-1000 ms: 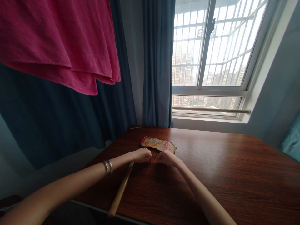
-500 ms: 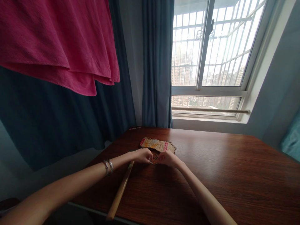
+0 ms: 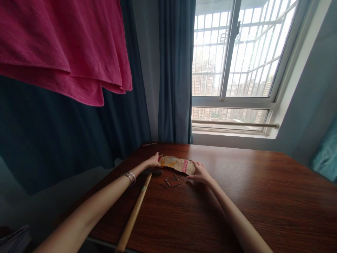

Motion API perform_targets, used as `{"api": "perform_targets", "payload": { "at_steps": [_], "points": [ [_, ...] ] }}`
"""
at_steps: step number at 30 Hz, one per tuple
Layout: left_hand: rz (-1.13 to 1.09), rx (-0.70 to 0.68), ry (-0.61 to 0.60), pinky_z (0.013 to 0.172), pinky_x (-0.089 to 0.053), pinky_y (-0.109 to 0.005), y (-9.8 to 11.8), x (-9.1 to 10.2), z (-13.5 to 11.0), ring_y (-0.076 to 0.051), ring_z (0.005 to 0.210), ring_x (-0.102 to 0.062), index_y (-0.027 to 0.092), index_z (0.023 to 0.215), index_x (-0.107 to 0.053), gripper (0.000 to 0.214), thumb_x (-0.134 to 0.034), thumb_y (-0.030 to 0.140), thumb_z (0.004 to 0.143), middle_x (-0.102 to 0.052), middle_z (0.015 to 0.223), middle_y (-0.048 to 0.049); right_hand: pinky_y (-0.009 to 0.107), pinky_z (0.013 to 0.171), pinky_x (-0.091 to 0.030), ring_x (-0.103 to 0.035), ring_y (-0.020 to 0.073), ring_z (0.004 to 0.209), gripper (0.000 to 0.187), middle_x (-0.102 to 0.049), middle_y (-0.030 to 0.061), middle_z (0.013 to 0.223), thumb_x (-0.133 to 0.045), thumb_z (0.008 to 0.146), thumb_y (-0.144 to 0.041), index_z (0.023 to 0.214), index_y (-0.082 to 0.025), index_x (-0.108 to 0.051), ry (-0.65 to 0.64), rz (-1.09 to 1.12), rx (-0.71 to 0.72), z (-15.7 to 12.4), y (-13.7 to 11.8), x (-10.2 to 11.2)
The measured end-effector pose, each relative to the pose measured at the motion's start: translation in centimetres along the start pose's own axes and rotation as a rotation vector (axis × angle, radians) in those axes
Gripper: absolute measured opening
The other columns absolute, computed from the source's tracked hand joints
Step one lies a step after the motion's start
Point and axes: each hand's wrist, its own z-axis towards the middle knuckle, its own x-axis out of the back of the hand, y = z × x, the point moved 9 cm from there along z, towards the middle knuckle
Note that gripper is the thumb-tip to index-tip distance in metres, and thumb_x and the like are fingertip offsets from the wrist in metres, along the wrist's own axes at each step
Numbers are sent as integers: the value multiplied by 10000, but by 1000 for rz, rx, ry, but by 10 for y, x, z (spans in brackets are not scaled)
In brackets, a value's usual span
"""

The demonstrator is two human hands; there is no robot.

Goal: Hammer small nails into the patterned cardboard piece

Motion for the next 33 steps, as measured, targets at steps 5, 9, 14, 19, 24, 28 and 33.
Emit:
{"api": "perform_targets", "payload": {
  "at_steps": [5, 9, 14, 19, 24, 28, 33],
  "points": [
    [-250, 66, -7, 669, -442, -248, -4, -4, 9, -273, 981, -526, 93, 1318, -212, 966, -631, 129, 449, -467, 1201, -181, 360, 882, -306, -416, 281, 1065, 920, -483, 126, 1178, -711, 504, -407, 1313, -205, -321, -50, -11, -11, 8, 0, -9],
    [-519, 231, 42, 542, -427, -225, -15, 1, 9, -211, 796, -580, 119, 1209, -370, 721, -556, 141, 513, -584, 992, -124, 352, 876, -325, -476, 256, 1021, 882, -540, 136, 1117, -701, 523, -309, 1308, -150, -333, -11, 90, -34, 18, 8, -4],
    [-699, 226, 99, 498, -414, -193, -10, 10, 13, -130, 604, -566, 118, 844, -541, 235, -489, 232, 645, -591, 692, -43, 272, 698, -427, -585, 184, 776, 454, -650, 71, 856, -537, 696, -422, 1049, -144, -605, 15, 355, -47, 25, 17, 8],
    [-804, 187, 157, 514, -434, -194, -4, 19, 15, -108, 581, -566, 133, 825, -540, 231, -477, 314, 698, -586, 684, -16, 238, 600, -430, -587, 159, 667, 398, -669, 33, 745, -436, 762, -451, 888, -167, -684, 59, 382, -38, 31, 17, 18],
    [-802, 176, 148, 522, -445, -191, -5, 13, 13, -111, 602, -580, 116, 803, -555, 204, -463, 268, 702, -595, 707, -33, 254, 673, -439, -598, 178, 751, 360, -680, 44, 834, -489, 739, -439, 895, -181, -686, 69, 387, -24, 30, 15, 18],
    [-729, 160, 111, 567, -457, -199, -7, 3, 12, -119, 647, -588, 109, 855, -561, 224, -455, 142, 661, -602, 738, -46, 292, 715, -433, -587, 196, 786, 450, -659, 64, 928, -604, 647, -417, 1027, -179, -635, 64, 364, -34, 26, 17, 15],
    [-562, 160, 121, 717, -454, -299, -10, 4, 10, -222, 886, -563, 101, 1050, -511, 489, -531, 94, 562, -588, 942, -114, 361, 843, -356, -519, 258, 962, 723, -624, 81, 994, -707, 511, -399, 1176, -184, -524, -28, 197, -76, 24, 19, 4]
  ]
}}
